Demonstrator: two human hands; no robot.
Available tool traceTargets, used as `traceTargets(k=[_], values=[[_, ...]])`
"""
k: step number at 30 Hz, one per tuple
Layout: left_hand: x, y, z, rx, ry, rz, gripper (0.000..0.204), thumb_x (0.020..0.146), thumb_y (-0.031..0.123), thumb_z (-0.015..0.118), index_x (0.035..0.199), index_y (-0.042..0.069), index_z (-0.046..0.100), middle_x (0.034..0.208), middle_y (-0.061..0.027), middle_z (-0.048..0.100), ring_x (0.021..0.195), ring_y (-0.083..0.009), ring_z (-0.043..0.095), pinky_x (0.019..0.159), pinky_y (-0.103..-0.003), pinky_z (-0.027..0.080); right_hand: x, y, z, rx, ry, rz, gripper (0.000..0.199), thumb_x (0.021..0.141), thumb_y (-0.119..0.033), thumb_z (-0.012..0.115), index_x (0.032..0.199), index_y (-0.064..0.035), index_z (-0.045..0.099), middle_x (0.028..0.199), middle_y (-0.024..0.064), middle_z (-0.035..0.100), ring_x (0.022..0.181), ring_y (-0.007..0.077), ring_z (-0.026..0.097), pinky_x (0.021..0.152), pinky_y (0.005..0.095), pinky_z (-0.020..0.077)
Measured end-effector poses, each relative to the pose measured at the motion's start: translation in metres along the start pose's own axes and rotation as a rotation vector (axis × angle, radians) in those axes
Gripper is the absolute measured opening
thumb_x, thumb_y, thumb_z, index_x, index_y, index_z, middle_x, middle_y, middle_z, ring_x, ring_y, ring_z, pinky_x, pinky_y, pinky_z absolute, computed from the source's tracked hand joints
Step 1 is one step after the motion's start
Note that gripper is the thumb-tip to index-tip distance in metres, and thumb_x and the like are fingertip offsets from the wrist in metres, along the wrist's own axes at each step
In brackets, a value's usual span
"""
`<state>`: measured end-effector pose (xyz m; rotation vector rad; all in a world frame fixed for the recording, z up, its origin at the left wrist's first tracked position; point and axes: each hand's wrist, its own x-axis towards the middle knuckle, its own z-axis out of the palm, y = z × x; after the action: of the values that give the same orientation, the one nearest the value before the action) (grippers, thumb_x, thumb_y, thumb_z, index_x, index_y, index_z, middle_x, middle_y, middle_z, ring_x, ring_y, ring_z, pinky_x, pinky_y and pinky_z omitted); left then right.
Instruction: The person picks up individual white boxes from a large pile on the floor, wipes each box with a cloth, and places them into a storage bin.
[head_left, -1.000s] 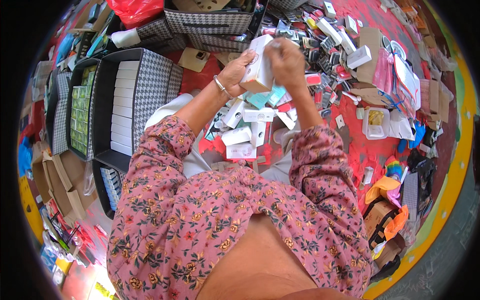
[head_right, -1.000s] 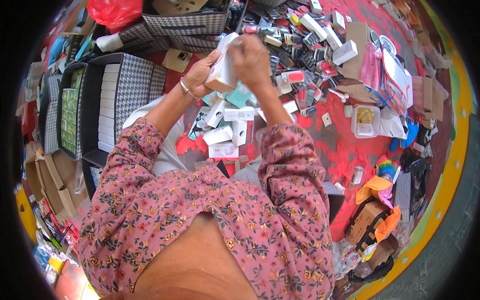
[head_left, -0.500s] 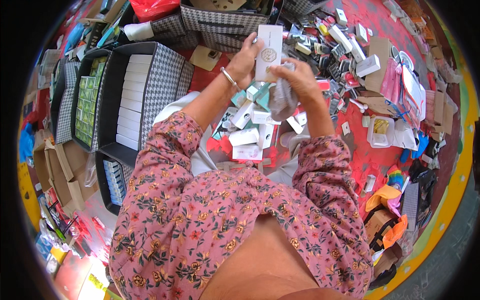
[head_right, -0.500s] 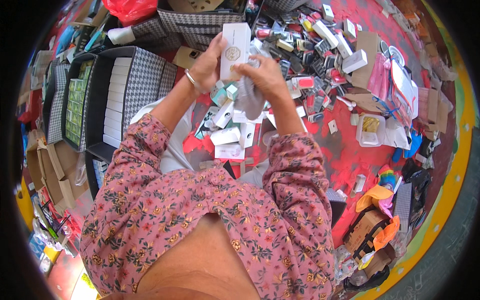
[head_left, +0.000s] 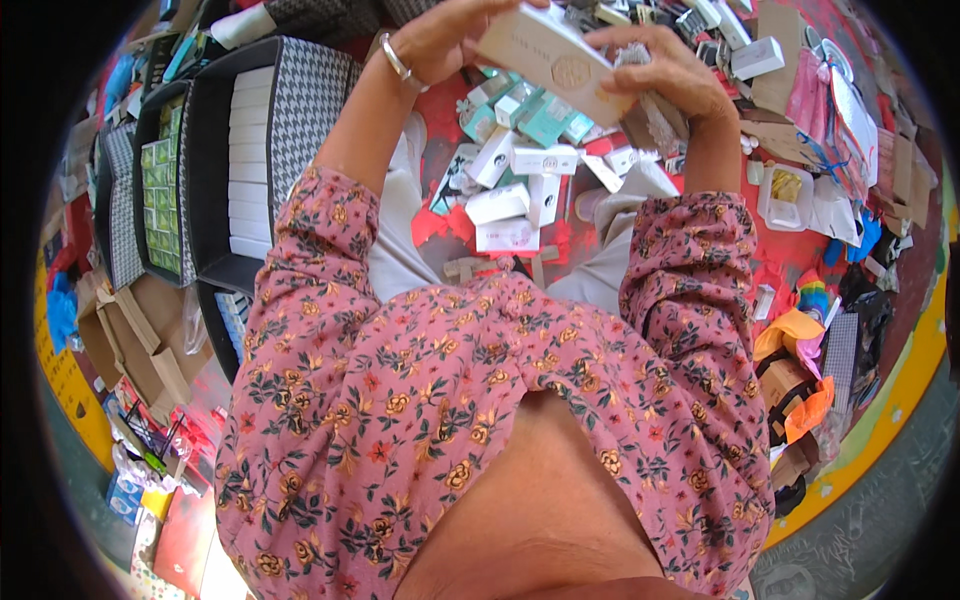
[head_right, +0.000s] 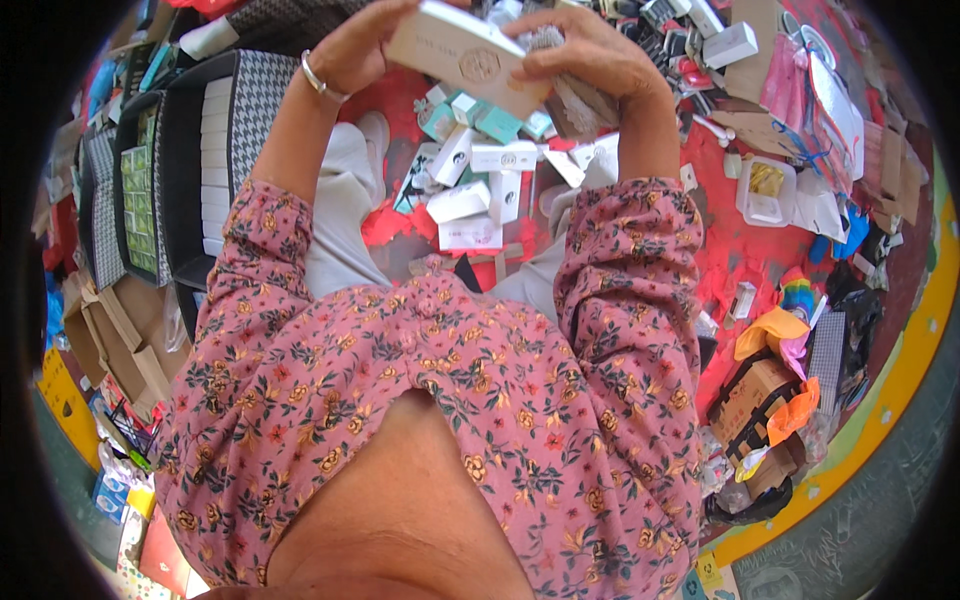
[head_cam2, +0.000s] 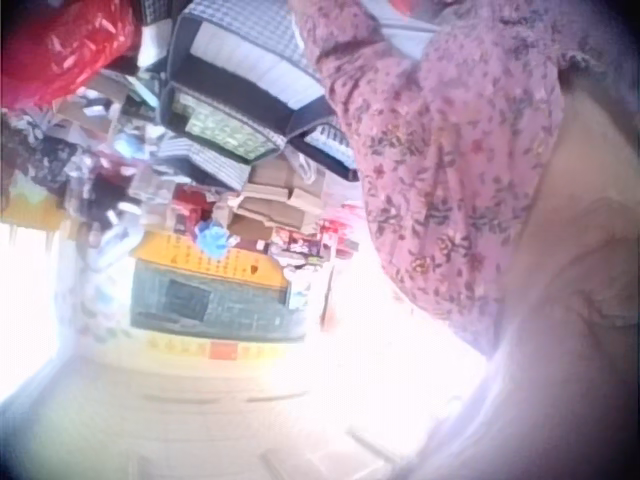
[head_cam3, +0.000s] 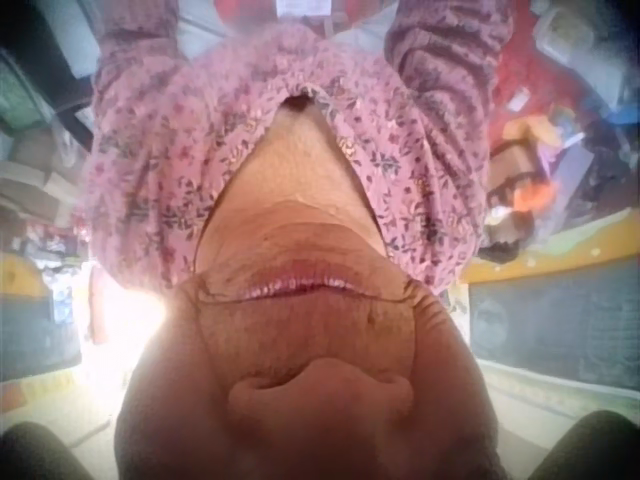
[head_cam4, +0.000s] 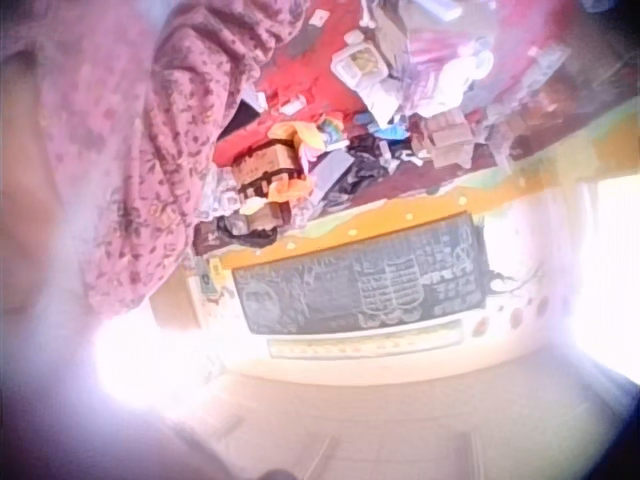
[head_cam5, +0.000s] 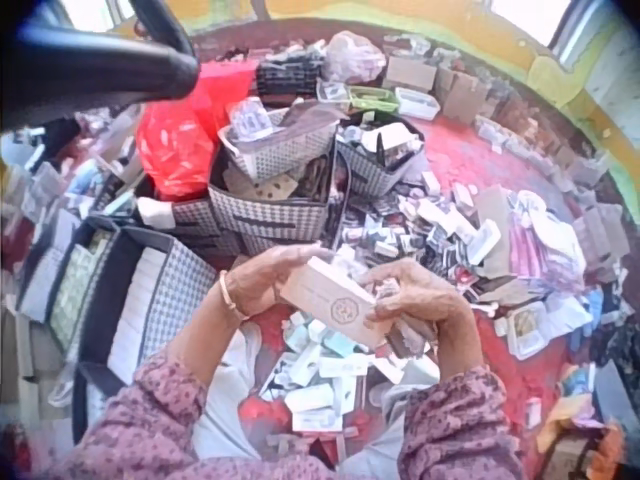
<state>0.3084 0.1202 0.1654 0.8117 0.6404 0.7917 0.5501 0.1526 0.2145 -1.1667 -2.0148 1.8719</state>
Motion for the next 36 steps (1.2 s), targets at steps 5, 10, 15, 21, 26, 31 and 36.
traceTargets(k=[5, 10, 15, 21, 26, 31, 36], values=[[-0.011, -0.005, 0.011, 0.117, -0.046, -0.146, 0.063, 0.077, 0.042, 0.056, 0.127, 0.007, 0.039, 0.111, -0.0096, 0.052, 0.096, -0.0171, 0.054, 0.079, -0.032, 0.046, 0.01, 0.002, -0.006, -0.142, -0.217, -0.131, 0.045, 0.056, -0.016, 0.069, 0.095, 0.0039, 0.061, 0.093, 0.0094, 0.062, 0.085, 0.0137, 0.055, 0.078, 0.0263, 0.042], [-0.01, -0.017, 0.021, -0.247, -0.271, -0.336, 0.069, 0.074, 0.042, 0.057, 0.127, 0.003, 0.038, 0.114, -0.0135, 0.053, 0.095, -0.0232, 0.057, 0.076, -0.038, 0.049, 0.001, -0.006, -0.013, -0.017, -0.276, 0.003, 0.039, 0.059, -0.018, 0.067, 0.091, 0.0037, 0.063, 0.087, 0.0106, 0.063, 0.085, 0.0168, 0.056, 0.081, 0.0271, 0.0402], [-0.008, -0.019, 0.018, -0.426, -0.154, -0.312, 0.066, 0.071, 0.038, 0.059, 0.123, 0.001, 0.041, 0.113, -0.0161, 0.053, 0.096, -0.0293, 0.056, 0.083, -0.042, 0.045, -0.001, 0.0, -0.022, 0.076, 0.302, 0.039, 0.025, 0.072, -0.022, 0.057, 0.083, -0.0007, 0.065, 0.082, 0.007, 0.062, 0.077, 0.0137, 0.055, 0.074, 0.0261, 0.0419], [0.003, -0.021, 0.013, -0.548, 0.24, -0.099, 0.061, 0.071, 0.034, 0.06, 0.12, 0.002, 0.041, 0.112, -0.0183, 0.052, 0.096, -0.0374, 0.055, 0.074, -0.04, 0.05, 0.007, 0.015, -0.044, 0.586, 1.265, -0.277, 0.015, 0.077, -0.017, 0.059, 0.071, -0.0038, 0.06, 0.064, 0.0016, 0.055, 0.053, 0.011, 0.049, 0.049, 0.0244, 0.0387], [0.011, -0.039, 0.03, -0.515, 0.242, 0.053, 0.049, 0.077, 0.034, 0.058, 0.114, 0.005, 0.044, 0.108, -0.0137, 0.054, 0.096, -0.026, 0.056, 0.077, -0.032, 0.05, 0.035, -0.02, 0.065, -0.903, 1.069, -0.644, 0.013, 0.074, -0.018, 0.06, 0.084, -0.0102, 0.058, 0.081, 0.0079, 0.057, 0.064, 0.0266, 0.056, 0.057, 0.0328, 0.0434], [0.008, -0.058, 0.029, -0.65, 0.137, -0.004, 0.045, 0.077, 0.043, 0.06, 0.107, 0.01, 0.051, 0.105, -0.0042, 0.056, 0.094, -0.0158, 0.056, 0.082, -0.03, 0.047, 0.033, -0.027, 0.089, -0.587, 0.858, -0.482, 0.013, 0.076, -0.019, 0.06, 0.079, -0.008, 0.055, 0.076, 0.0083, 0.054, 0.063, 0.0291, 0.056, 0.053, 0.0363, 0.0436], [0.009, -0.043, 0.029, -0.342, 0.133, -0.062, 0.06, 0.076, 0.04, 0.059, 0.124, 0.008, 0.043, 0.107, -0.0044, 0.054, 0.094, -0.0187, 0.056, 0.072, -0.039, 0.05, 0.03, -0.003, 0.039, -0.614, 0.948, -0.328, 0.019, 0.078, -0.025, 0.058, 0.08, -0.0059, 0.057, 0.075, 0.0125, 0.059, 0.068, 0.0314, 0.057, 0.06, 0.0379, 0.044]])
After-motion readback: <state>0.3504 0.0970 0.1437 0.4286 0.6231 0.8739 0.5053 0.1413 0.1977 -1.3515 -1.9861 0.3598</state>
